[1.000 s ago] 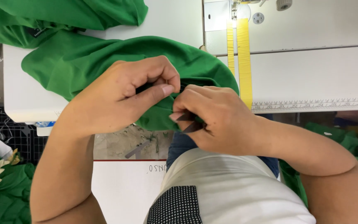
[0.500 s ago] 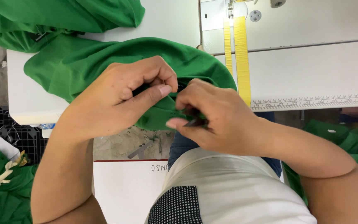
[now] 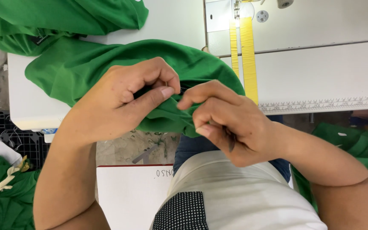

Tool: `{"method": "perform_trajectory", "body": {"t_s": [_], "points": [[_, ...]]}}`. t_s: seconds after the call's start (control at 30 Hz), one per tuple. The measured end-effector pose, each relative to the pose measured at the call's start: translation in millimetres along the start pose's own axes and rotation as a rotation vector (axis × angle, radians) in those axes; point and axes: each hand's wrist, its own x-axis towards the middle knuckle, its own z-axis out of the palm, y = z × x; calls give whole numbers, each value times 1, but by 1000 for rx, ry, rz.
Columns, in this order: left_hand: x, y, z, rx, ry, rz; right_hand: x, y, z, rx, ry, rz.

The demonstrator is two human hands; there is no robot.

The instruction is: Trimming loose threads from green garments using small snips on a factory workbench.

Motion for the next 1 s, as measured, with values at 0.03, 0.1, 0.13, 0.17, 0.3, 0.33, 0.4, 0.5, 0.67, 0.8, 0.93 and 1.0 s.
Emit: {"method": "perform_trajectory", "body": {"t_s": [0.03,0.1,0.13,0.17,0.3,0.33,0.4,0.5,0.67,0.8,0.93,1.0], "points": [[1,2,0,0,-3,1,4,0,1,0,3,2],[3,6,1,-39,-46,9,12,-1,2,169,-36,-54],[2,3,-1,-38,-47,11,9,2,0,167,-34,-54],[0,1,-3,-45,-21,142,8,5,-1,182,-78,-3],[-44,-7,-32,14,226,294,-66,63,-26,-24,-5,387],[-45,-6,-34,12,228,296,-78,60,-33,-26,-7,388],[-47,-6,-35,-28,404,160,-100,55,-54,-170,133,648],[-19,-19,-35,0,194,289,-68,27,-60,-230,196,517],[-4,18,-24,-40,134,153,-5,15,-20,94,131,384],[-8,29,-27,136,216,88,24,26,-3,240,-164,558],[-12,24,-31,253,211,26,6,51,-23,388,-10,728],[-10,21,-30,206,119,-185,-1,48,-43,444,192,762]]}}
